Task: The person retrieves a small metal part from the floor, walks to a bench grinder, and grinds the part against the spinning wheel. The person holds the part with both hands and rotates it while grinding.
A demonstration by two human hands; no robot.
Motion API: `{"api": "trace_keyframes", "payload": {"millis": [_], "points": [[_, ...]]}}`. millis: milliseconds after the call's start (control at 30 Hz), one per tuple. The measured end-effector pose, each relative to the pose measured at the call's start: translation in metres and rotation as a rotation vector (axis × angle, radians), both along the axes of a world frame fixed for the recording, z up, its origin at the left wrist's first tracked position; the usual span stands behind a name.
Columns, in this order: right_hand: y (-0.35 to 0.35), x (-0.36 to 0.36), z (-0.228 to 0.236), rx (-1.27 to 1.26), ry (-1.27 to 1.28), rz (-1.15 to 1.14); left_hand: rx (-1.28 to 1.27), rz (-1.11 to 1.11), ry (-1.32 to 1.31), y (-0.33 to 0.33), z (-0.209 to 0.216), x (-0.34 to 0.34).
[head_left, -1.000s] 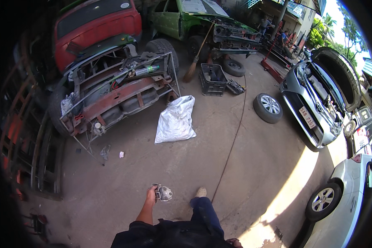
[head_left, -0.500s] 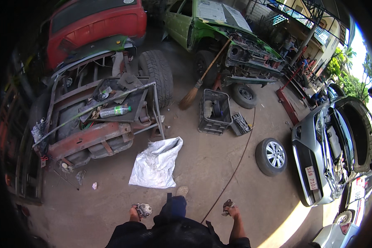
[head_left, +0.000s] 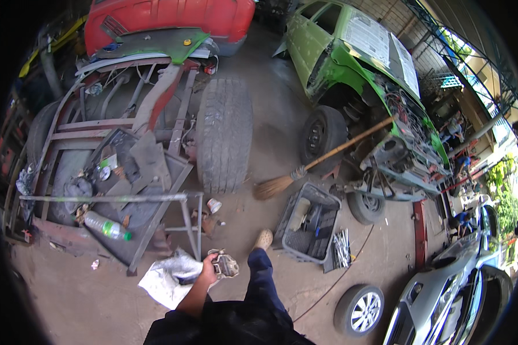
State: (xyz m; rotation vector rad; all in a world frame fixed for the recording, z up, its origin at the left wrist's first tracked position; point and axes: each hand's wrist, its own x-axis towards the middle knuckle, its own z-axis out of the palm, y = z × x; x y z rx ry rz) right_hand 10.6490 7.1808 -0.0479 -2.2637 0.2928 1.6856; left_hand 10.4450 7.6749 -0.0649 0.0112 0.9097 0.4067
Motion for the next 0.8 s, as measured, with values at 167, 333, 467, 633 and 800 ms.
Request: {"api": "trace_keyframes", "payload": {"millis": [167,333,467,633,800], "points": [[0.184,0.203,-0.012,0.126,-0.107,0.155,-0.063,0.081,-0.616,0.141,0.06,0.226],[0.394,0.44,-0.037,0.272,-0.332,0.92,0.251,0.064,-1.205,0.311,0.151,0.378],[0.669,0.56,0.049,0.788,-0.639,0.632,0.536,0.083,-1.241,0.452,0.202,0.467],[0.968,0.645,0.178,0.724,-0.558,0.744,0.453,0.208,-1.122,0.626,0.195,0.584],[1.123,0.799,0.088,0.448,-0.58,0.668,0.388,0.155,-1.225,0.828,0.205,0.731]]}}
